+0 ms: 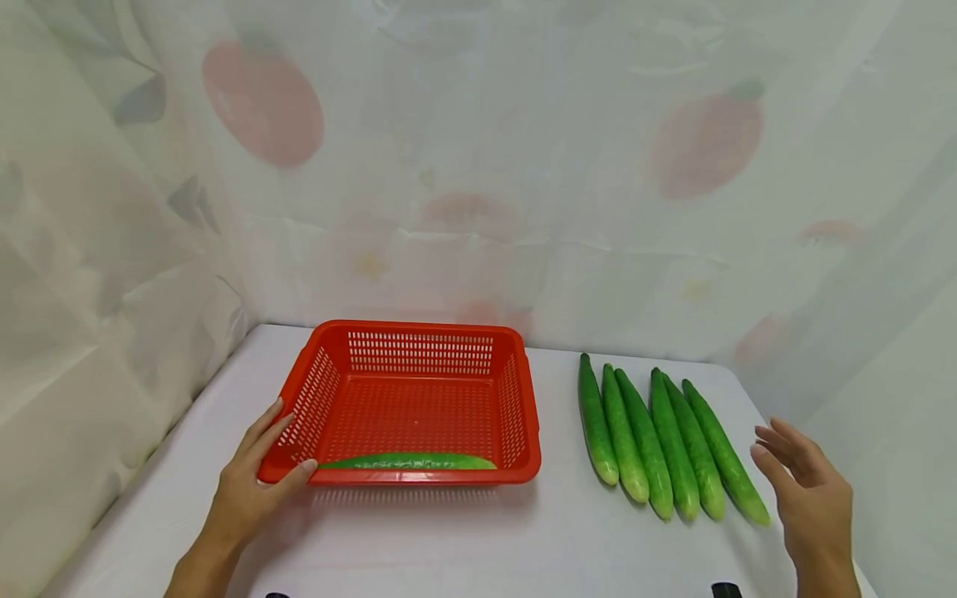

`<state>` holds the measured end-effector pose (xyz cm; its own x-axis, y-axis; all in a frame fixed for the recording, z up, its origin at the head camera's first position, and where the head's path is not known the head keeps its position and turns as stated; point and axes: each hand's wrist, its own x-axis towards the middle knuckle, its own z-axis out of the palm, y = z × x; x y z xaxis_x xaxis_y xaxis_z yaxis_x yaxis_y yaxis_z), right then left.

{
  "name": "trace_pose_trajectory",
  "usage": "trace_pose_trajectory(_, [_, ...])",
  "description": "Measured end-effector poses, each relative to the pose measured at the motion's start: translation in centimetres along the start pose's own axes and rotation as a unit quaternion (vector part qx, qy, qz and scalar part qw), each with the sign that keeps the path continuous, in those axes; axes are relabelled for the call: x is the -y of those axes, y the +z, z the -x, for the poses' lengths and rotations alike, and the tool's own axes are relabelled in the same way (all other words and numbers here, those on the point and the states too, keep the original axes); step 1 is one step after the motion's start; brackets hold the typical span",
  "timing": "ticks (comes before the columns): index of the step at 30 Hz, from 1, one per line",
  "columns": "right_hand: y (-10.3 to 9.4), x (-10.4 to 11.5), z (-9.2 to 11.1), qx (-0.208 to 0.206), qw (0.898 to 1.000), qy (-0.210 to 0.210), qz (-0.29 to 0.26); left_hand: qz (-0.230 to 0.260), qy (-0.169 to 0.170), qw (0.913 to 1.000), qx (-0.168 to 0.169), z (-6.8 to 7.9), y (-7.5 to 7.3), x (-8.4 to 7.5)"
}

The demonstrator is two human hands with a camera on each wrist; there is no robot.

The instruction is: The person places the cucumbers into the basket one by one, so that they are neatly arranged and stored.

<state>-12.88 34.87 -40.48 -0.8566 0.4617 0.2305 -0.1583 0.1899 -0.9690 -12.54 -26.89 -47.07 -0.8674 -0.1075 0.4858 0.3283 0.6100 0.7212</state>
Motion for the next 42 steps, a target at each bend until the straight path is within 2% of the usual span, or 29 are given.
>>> trace_pose_trajectory(8, [-1.1,-2.2,-0.7,-0.011,0.999,0.040,0.025,0.001,0.000,1.0000,-0.001,0.0,0.0,-0.1])
trace_pose_trajectory(15, [-2.0,-4.4,-0.7,-0.014,0.993,0.105,0.045,0.001,0.009,1.0000,-0.003,-0.1,0.1,0.1])
trace_pose_trajectory(19, [-2.5,-5.6,-0.8,-0.021,0.987,0.128,0.098,-0.002,0.003,1.0000,0.000,-0.1,0.1,0.1])
trace_pose_trajectory(24, [-2.7,-7.2,-1.4,-0.037,0.973,0.145,0.178,-0.002,0.006,1.0000,0.000,-0.1,0.2,0.2])
trace_pose_trajectory(28, [-3.0,-8.3,-1.7,-0.047,0.969,0.155,0.187,0.004,0.009,1.0000,-0.002,-0.1,0.3,0.3])
trace_pose_trajectory(32, [-3.3,-9.0,-1.7,-0.038,0.973,0.160,0.162,0.011,0.022,0.9997,-0.010,0.0,0.3,0.4])
trace_pose_trajectory(35, [-3.4,-9.5,-1.5,-0.023,0.975,0.151,0.163,0.011,0.018,0.9997,-0.009,0.1,0.2,0.4])
trace_pose_trajectory(42, [-3.3,-10.9,-1.0,-0.005,0.968,0.115,0.221,-0.005,0.002,1.0000,0.004,-0.1,0.1,0.4])
